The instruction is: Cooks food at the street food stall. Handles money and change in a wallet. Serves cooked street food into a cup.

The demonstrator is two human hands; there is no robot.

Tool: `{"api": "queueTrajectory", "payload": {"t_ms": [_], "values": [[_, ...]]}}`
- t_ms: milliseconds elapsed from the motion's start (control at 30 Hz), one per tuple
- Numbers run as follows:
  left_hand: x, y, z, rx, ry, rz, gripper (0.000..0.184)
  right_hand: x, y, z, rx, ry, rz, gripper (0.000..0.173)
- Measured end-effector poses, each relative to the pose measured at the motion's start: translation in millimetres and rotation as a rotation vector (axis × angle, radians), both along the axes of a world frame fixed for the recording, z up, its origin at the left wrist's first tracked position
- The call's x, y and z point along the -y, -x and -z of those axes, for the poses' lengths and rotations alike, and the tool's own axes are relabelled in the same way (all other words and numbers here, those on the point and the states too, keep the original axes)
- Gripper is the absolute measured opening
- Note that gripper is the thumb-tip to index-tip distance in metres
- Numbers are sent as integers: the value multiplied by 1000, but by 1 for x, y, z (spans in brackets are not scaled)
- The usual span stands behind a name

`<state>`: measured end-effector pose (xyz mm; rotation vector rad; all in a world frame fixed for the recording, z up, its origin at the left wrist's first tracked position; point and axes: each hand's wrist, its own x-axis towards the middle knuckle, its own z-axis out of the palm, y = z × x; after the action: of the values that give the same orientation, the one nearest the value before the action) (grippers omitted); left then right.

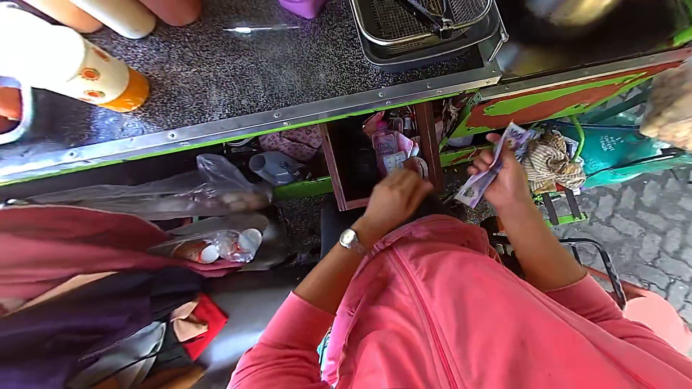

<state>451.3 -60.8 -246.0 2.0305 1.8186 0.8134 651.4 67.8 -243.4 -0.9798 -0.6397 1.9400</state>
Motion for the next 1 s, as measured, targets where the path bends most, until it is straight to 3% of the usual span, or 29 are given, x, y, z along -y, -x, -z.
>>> {"api": "queueTrajectory", "payload": {"t_ms": [133,300,500,600,733,833,1000], "values": [[-35,41,-4,-136,623,-449,40,-18,-18,2,63,16,57,40],[-53,43,2,-267,979,-604,46,-14,-15,3,233,181,35,19],[-54,46,-5,-260,1003,-642,40,-12,-14,12,197,84,-73,14],[-44,57,-23,-228,1002,-653,31,-16,-19,17,240,57,-93,19],[-46,53,-25,-342,1054,-641,23,-19,-19,20,270,26,-114,24],[-49,56,-20,-339,1011,-646,28,-17,-16,19,289,-11,-135,25],[-42,63,-4,-140,817,-624,44,-7,-10,23,319,8,-173,21]]}}
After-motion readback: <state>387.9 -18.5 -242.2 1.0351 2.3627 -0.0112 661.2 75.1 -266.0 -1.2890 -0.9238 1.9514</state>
